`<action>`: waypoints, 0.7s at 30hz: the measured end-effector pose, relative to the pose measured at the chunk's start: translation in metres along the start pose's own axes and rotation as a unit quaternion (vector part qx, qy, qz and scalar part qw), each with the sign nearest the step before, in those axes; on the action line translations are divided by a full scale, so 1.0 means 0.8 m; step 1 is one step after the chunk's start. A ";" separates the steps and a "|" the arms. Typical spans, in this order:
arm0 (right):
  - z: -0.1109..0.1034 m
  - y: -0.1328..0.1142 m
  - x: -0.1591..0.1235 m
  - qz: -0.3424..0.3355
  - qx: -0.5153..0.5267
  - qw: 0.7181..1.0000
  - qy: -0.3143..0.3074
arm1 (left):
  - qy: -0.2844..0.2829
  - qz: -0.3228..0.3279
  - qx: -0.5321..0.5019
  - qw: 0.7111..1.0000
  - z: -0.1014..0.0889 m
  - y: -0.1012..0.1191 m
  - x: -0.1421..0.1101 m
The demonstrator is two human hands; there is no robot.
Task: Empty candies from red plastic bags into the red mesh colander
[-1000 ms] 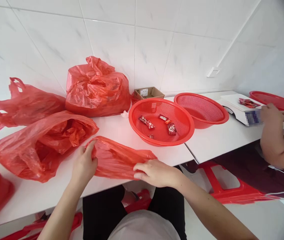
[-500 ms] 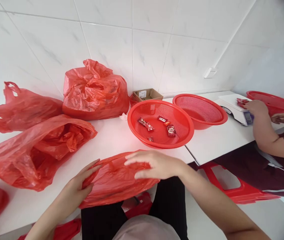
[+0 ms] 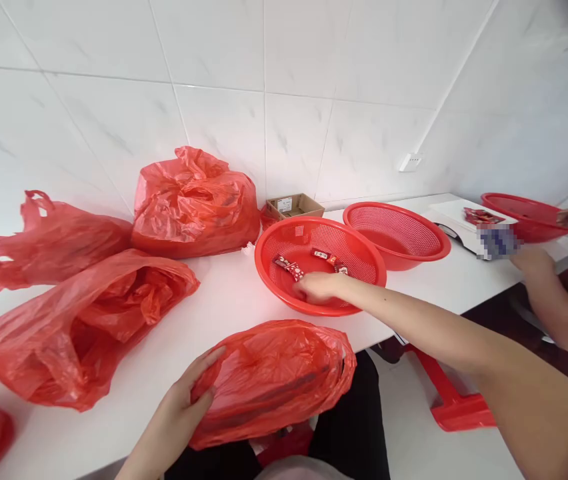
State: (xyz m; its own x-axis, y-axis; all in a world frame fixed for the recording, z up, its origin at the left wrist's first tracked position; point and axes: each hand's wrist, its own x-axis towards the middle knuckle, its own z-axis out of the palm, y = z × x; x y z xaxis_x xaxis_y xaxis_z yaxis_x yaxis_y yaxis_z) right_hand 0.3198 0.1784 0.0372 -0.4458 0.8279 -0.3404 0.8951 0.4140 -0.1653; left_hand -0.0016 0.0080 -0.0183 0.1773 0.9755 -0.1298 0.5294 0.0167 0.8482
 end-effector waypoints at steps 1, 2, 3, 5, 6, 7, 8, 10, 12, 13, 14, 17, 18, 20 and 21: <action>-0.007 0.005 0.007 0.002 0.003 1.000 0.013 | 0.001 0.000 -0.005 1.000 -0.001 -0.001 -0.001; -0.014 0.010 0.015 0.007 0.007 1.000 0.029 | 0.001 0.002 -0.010 1.000 -0.002 -0.001 -0.002; -0.019 0.015 0.023 0.013 0.010 0.999 0.047 | 0.000 0.004 -0.012 1.000 -0.003 -0.001 -0.002; -0.024 0.020 0.040 0.035 0.011 0.997 0.064 | -0.001 0.006 -0.015 1.000 -0.003 0.001 -0.002; -0.024 0.021 0.047 0.046 0.011 0.997 0.062 | 0.001 0.007 -0.017 1.000 -0.002 0.002 -0.002; -0.022 0.021 0.053 0.056 0.010 0.997 0.054 | 0.004 0.008 -0.019 1.000 -0.001 0.003 -0.002; -0.019 0.021 0.058 0.064 0.010 0.997 0.045 | 0.007 0.008 -0.022 1.000 0.000 0.004 -0.003; -0.016 0.020 0.062 0.072 0.014 0.997 0.031 | 0.009 0.008 -0.029 1.000 0.002 0.006 -0.004; -0.021 0.020 0.060 0.071 0.026 0.997 0.025 | 0.006 0.005 -0.036 0.999 0.003 0.006 -0.005; -0.028 0.021 0.057 0.067 0.037 0.997 0.023 | 0.007 0.003 -0.040 0.999 0.002 0.006 -0.006; -0.036 0.020 0.051 0.060 0.051 0.997 0.024 | 0.009 0.000 -0.045 0.999 0.001 0.006 -0.007; -0.061 0.003 0.023 0.016 0.107 0.993 0.043 | 0.021 -0.011 -0.062 0.998 0.000 0.005 -0.006; -0.067 -0.010 0.009 -0.016 0.144 0.988 0.056 | 0.026 -0.015 -0.068 0.997 0.000 0.005 -0.004; -0.066 -0.043 -0.021 -0.113 0.233 0.963 0.076 | 0.031 -0.019 -0.079 0.996 0.003 0.008 0.001; -0.060 -0.063 -0.035 -0.170 0.274 0.943 0.076 | 0.032 -0.018 -0.085 0.996 0.005 0.011 0.004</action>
State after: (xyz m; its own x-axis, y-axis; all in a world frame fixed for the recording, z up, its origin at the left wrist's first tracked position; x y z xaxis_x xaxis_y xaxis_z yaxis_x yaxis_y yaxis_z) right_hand 0.2873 0.1526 0.0997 -0.6660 0.7442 -0.0503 0.5485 0.4430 -0.7092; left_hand 0.0069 0.0106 -0.0137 0.1039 0.9856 -0.1336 0.3850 0.0840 0.9191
